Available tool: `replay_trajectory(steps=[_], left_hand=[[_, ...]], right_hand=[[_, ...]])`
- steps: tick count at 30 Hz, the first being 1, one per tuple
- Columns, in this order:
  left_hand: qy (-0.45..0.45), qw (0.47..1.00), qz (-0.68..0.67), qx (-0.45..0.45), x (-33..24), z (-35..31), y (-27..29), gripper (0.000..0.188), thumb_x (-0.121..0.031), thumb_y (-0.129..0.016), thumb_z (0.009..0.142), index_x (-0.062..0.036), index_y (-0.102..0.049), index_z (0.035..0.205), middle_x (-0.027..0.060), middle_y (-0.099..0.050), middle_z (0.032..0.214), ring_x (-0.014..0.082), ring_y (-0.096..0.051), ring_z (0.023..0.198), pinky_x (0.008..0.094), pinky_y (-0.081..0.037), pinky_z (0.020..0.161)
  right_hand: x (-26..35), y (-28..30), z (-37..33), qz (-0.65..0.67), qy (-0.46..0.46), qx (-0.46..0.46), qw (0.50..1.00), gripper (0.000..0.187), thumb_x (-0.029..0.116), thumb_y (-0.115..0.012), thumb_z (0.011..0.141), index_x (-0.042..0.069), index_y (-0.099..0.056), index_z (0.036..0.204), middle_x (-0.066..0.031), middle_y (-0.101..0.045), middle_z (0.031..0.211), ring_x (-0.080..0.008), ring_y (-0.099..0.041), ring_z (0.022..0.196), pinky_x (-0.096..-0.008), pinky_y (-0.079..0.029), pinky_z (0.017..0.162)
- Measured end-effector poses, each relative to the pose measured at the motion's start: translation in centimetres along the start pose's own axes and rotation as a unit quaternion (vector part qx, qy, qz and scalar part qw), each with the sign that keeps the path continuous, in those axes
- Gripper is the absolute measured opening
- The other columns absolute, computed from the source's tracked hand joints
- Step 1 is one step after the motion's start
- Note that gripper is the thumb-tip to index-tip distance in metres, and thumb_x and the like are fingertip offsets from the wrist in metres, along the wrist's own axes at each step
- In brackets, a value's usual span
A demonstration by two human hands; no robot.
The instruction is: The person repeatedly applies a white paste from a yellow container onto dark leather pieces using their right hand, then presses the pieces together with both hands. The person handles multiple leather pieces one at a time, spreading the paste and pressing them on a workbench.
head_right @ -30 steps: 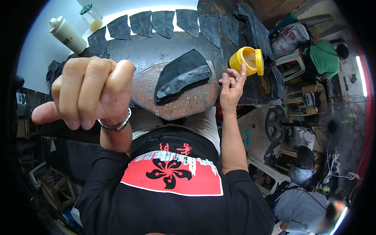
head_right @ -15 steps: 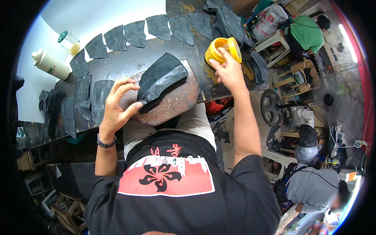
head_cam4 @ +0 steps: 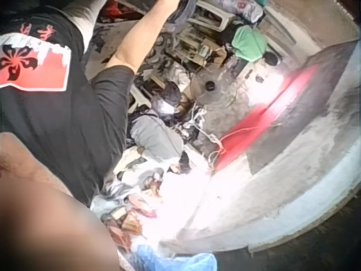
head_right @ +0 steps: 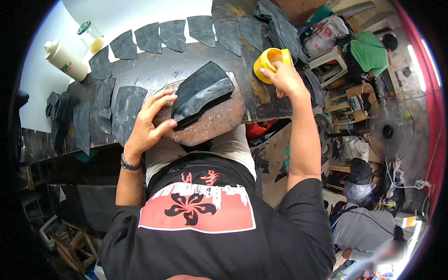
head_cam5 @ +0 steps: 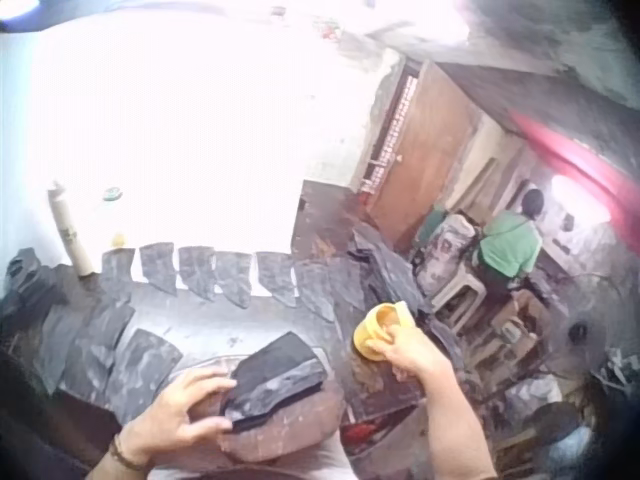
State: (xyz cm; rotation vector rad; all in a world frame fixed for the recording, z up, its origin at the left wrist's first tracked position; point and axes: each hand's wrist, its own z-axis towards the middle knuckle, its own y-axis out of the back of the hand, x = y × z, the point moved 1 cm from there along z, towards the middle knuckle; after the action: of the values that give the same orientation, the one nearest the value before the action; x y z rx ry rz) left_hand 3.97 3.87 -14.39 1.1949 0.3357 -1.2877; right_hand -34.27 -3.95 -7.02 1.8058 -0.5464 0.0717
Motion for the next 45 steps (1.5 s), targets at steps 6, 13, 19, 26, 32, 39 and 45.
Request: replay_trajectory(steps=[6, 13, 19, 26, 32, 39, 45], left_hand=[[-0.013, 0.998, 0.056, 0.003, 2.0, 3.9, -0.9, 0.029, -0.009, -0.066, 0.095, -0.0083, -0.069, 0.124, 0.0129, -0.06, 0.138, 0.0324, -0.055, 0.129, 0.0411, -0.043, 0.108], [-0.014, 0.995, 0.095, 0.031, 3.2, 4.8, -1.9, 0.03, -0.013, -0.069, 0.093, -0.0131, -0.072, 0.123, 0.0105, -0.061, 0.136, 0.0317, -0.055, 0.128, 0.0418, -0.044, 0.108], [-0.011, 0.993, 0.112, 0.034, 3.5, 4.8, -1.6, 0.027, -0.02, -0.069, 0.094, -0.0143, -0.074, 0.12, 0.008, -0.064, 0.13, 0.0311, -0.057, 0.122, 0.0414, -0.044, 0.105], [-0.009, 0.987, 0.127, 0.101, 3.5, 6.3, -0.5, 0.029, -0.015, -0.07, 0.092, -0.0154, -0.074, 0.12, 0.0098, -0.064, 0.131, 0.033, -0.059, 0.122, 0.0432, -0.046, 0.105], [-0.032, 0.984, 0.148, 0.096, 3.8, 6.8, -0.2, 0.036, -0.016, -0.073, 0.089, -0.0183, -0.071, 0.125, 0.0126, -0.059, 0.139, 0.0353, -0.058, 0.125, 0.044, -0.048, 0.104], [-0.035, 0.979, 0.157, 0.125, 4.4, 7.0, 0.2, 0.038, -0.016, -0.074, 0.089, -0.0187, -0.07, 0.127, 0.0131, -0.059, 0.138, 0.0358, -0.057, 0.126, 0.0446, -0.047, 0.105], [-0.019, 0.982, 0.14, 0.125, 4.1, 7.0, 0.1, 0.036, -0.016, -0.074, 0.089, -0.0169, -0.072, 0.125, 0.0136, -0.062, 0.133, 0.0355, -0.058, 0.124, 0.0443, -0.047, 0.105]], right_hand=[[-0.1, -2.5, -3.8, -0.16, 0.047, -0.271, 0.948, 0.048, 0.047, -0.065, 0.096, 0.006, -0.061, 0.123, -0.0223, -0.073, 0.088, -0.038, -0.072, 0.073, -0.0466, -0.056, 0.07], [0.8, -3.9, -5.8, 0.031, 0.145, -0.063, 0.987, 0.053, 0.057, -0.052, 0.101, 0.011, -0.079, 0.101, -0.0183, -0.074, 0.103, -0.033, -0.069, 0.099, -0.04, -0.052, 0.09], [3.5, -11.3, -3.4, 0.173, 0.311, -0.111, 0.928, 0.069, 0.064, -0.037, 0.104, 0.012, -0.057, 0.145, -0.0202, -0.043, 0.155, -0.0393, -0.033, 0.145, -0.0572, -0.019, 0.119], [4.5, -13.7, -4.2, -0.081, 0.25, -0.227, 0.938, 0.076, 0.07, -0.042, 0.098, 0.015, -0.051, 0.15, -0.0206, -0.031, 0.163, -0.0414, -0.017, 0.154, -0.0726, -0.009, 0.117], [4.2, -11.9, -3.7, -0.178, 0.265, -0.215, 0.923, 0.071, 0.068, -0.047, 0.097, 0.021, -0.052, 0.15, -0.0189, -0.032, 0.163, -0.0389, -0.017, 0.155, -0.074, -0.01, 0.116], [4.6, -11.5, -3.8, -0.206, 0.324, -0.197, 0.902, 0.062, 0.065, -0.044, 0.099, 0.033, -0.048, 0.152, -0.0134, -0.028, 0.167, -0.0373, -0.012, 0.157, -0.0719, -0.007, 0.118], [4.5, -9.6, -4.1, -0.15, 0.336, -0.106, 0.924, 0.065, 0.067, -0.045, 0.098, 0.032, -0.049, 0.152, -0.0129, -0.026, 0.167, -0.0362, -0.009, 0.157, -0.0706, -0.005, 0.119]])
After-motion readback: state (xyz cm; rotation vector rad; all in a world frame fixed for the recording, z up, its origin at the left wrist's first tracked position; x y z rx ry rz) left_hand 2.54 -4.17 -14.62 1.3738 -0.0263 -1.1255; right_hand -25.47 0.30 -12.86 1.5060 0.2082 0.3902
